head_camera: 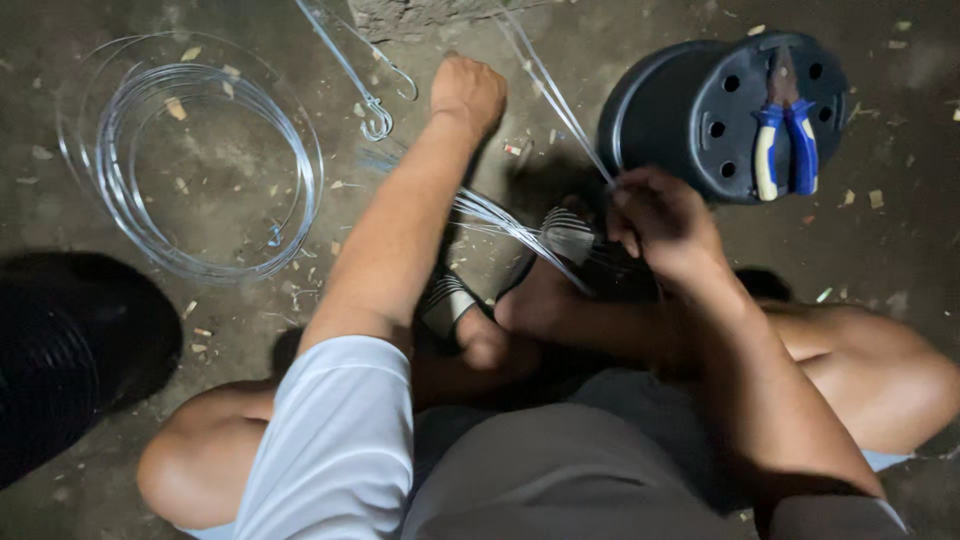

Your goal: The person sits on the floor and uses pliers to cut a bundle of metal wire into shorter lengths. The person then picks up a small metal hook and attaches it to the cut wire bundle.

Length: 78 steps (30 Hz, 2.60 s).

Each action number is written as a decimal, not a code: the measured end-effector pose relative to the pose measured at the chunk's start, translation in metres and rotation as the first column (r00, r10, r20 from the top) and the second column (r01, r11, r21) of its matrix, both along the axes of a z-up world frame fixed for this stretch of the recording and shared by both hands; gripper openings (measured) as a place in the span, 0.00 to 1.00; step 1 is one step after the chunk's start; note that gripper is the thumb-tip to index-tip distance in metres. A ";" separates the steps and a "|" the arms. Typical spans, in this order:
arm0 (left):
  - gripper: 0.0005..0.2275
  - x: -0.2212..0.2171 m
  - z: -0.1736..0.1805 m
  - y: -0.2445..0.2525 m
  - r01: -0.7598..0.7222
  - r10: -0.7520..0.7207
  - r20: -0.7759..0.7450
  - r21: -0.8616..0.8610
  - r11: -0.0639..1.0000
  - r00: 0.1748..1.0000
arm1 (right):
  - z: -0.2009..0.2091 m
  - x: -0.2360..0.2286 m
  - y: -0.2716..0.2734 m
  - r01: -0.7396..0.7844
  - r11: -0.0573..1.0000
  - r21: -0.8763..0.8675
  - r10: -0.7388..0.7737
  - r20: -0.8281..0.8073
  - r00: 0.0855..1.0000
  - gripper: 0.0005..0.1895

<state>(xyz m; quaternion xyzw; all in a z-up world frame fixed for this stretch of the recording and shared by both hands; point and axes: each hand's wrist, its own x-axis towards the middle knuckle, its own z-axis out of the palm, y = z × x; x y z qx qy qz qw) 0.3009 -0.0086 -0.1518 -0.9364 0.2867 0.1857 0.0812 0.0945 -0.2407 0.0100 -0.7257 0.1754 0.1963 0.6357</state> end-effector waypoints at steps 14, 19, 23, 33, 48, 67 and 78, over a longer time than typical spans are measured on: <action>0.12 -0.001 0.014 0.039 0.212 -0.214 -0.006 -0.120 0.970 0.977 | -0.006 -0.001 0.012 -0.067 0.997 0.034 0.067 0.003 0.998 0.07; 0.11 0.001 0.035 0.052 0.099 -0.103 -0.005 -0.225 0.969 0.995 | -0.003 -0.001 0.010 -0.043 0.999 -0.023 0.044 0.008 0.999 0.07; 0.08 -0.011 0.060 0.069 -0.169 0.131 -0.120 -0.402 0.900 0.984 | -0.009 -0.003 0.009 -0.004 0.996 0.089 -0.008 0.133 0.991 0.04; 0.07 -0.054 0.073 0.069 -0.304 0.476 -0.027 -0.799 0.518 0.879 | -0.020 0.000 0.010 0.020 0.988 0.153 -0.029 0.054 0.998 0.04; 0.10 -0.063 0.077 0.050 -0.279 0.457 -0.018 -0.814 0.510 0.889 | -0.027 0.001 0.008 0.011 1.000 0.026 -0.011 0.006 1.000 0.05; 0.14 -0.072 0.041 0.073 -0.559 0.374 -0.516 -0.829 0.007 0.771 | -0.034 0.001 0.009 0.022 0.997 0.077 -0.022 -0.009 1.000 0.04; 0.17 -0.064 0.031 0.097 -0.746 0.047 -0.770 -0.629 -0.219 0.636 | -0.033 0.002 0.010 -0.013 0.998 0.057 0.013 -0.006 1.000 0.05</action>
